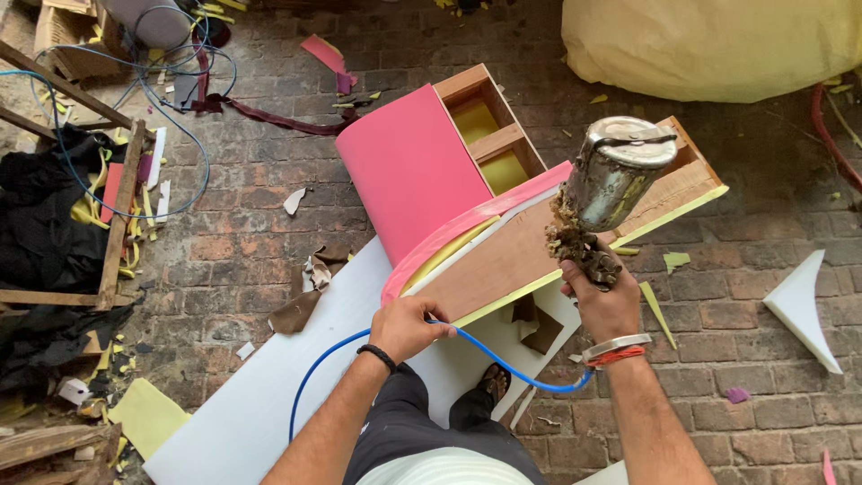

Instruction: The person kneels and fits a pink foam cover over the armrest of a chair, then uses a pneumatic staple gun to secure the foam to the wooden frame. They later place a white foam sheet on the chair seat.

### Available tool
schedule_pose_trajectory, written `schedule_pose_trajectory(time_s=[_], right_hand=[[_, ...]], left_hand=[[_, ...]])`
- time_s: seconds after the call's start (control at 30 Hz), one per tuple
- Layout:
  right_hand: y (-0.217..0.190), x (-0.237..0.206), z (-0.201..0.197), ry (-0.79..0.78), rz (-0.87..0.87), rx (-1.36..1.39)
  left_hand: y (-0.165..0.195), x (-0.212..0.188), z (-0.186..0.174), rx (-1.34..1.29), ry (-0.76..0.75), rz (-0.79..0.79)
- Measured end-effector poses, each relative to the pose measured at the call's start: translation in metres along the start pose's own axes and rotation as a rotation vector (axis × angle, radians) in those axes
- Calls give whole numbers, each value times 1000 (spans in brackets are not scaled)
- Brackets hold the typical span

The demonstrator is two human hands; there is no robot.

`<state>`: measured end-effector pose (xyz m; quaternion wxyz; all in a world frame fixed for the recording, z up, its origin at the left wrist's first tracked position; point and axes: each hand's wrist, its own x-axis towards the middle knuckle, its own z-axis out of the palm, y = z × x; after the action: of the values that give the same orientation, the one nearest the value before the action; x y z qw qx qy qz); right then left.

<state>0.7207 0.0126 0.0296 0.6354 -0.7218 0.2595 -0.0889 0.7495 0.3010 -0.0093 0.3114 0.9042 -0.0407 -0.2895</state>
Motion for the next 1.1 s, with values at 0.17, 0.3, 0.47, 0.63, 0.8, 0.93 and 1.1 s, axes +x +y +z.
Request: schedule_pose_trajectory(time_s=[0.17,0.3,0.47,0.63,0.8,0.93,1.1], right_hand=[[1,18,-18,-45,61,42],[7,24,-26,43,-4,-96],[12,34,-30,74,-116,-42],[11,42,-32,126,-78,-49],[7,53,-48,89,-18,-12],[8,78,-67,58,-21,10],[13,113,-101,13,-103,13]], left_hand=[[11,-1,13,-62,21,35],[17,8,15,-50,19,70],[22,24,14,-11,9,93],[28,41,15,3,-61,57],[41,53,24,8,-32,101],[63,62,36,9,-13,70],[102,69,62,-48,51,56]])
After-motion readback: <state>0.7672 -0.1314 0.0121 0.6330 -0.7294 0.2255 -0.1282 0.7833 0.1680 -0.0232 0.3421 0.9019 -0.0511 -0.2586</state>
